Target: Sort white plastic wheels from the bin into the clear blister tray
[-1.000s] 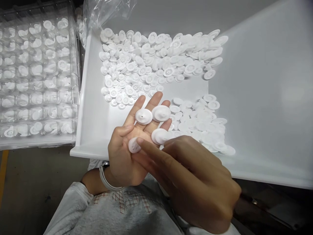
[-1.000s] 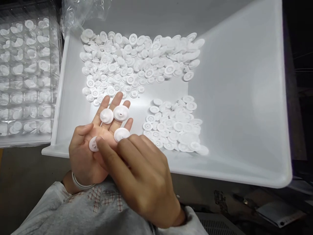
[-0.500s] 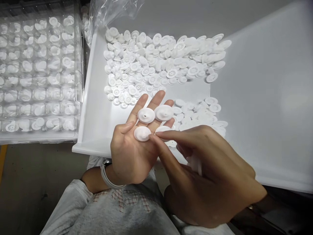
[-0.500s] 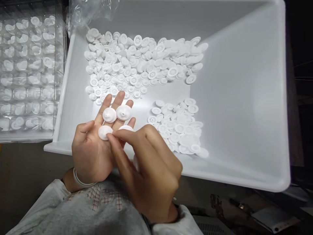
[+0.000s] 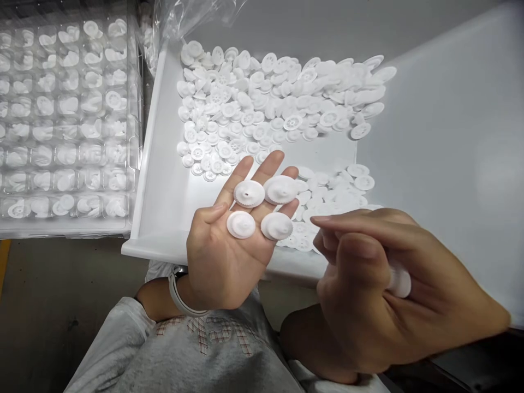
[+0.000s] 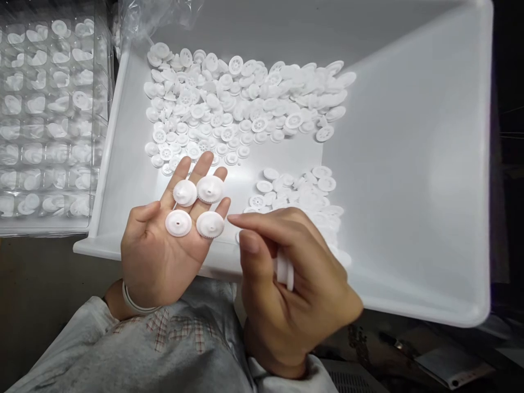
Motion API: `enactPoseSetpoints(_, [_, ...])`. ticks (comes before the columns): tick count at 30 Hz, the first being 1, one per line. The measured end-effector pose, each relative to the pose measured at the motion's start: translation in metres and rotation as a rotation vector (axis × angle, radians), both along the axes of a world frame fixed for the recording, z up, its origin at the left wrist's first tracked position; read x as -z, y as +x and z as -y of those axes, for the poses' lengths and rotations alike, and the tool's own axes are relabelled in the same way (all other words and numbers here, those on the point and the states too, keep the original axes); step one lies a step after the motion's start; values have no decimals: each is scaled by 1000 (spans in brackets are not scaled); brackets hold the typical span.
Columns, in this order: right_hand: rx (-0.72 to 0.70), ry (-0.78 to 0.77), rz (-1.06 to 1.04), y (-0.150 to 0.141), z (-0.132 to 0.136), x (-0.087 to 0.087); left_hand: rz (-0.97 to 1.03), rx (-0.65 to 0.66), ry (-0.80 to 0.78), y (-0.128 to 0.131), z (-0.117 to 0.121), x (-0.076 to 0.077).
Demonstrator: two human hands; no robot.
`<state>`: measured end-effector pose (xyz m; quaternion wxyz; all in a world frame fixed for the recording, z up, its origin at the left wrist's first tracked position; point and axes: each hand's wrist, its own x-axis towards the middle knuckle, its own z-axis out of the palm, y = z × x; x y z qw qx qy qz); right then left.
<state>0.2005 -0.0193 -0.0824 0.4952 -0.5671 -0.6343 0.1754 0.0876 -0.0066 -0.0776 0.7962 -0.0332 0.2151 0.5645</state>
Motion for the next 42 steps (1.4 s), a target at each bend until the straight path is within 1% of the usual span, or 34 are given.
enactPoseSetpoints(2, [21,8,-23,-2,-2,-1,-9,5,11,0,0,0])
enactPoseSetpoints(6, [27,10,27,-3,-3,-1,-29,68,53,-1,1,1])
enactPoseSetpoints(9, [-2,-39,21,-2,-4,-2,-47,99,36,-1,1,0])
enactPoseSetpoints(11, [-41,-72,31,-2,-6,-3,-57,102,18,0,1,-1])
enactPoseSetpoints(14, [-73,-82,53,-2,-9,-3,-39,93,21,1,1,-2])
enactPoseSetpoints(20, [-59,-99,28,-1,-9,-2,-46,109,33,1,0,-1])
enactPoseSetpoints(23, [-57,-15,116,-1,-10,-5,-39,102,62,0,0,0])
enactPoseSetpoints(27, [-139,94,301,0,-12,-12,3,122,69,-1,0,1])
enactPoseSetpoints(31, [-161,103,441,1,-14,-15,2,144,85,-2,0,1])
enactPoseSetpoints(34, [-175,94,489,1,-16,-16,-10,174,110,-3,1,3])
enactPoseSetpoints(36, [-169,88,480,0,-18,-17,-17,185,123,-3,1,3])
enactPoseSetpoints(42, [-148,57,369,-4,-20,-16,-42,182,109,-2,1,0])
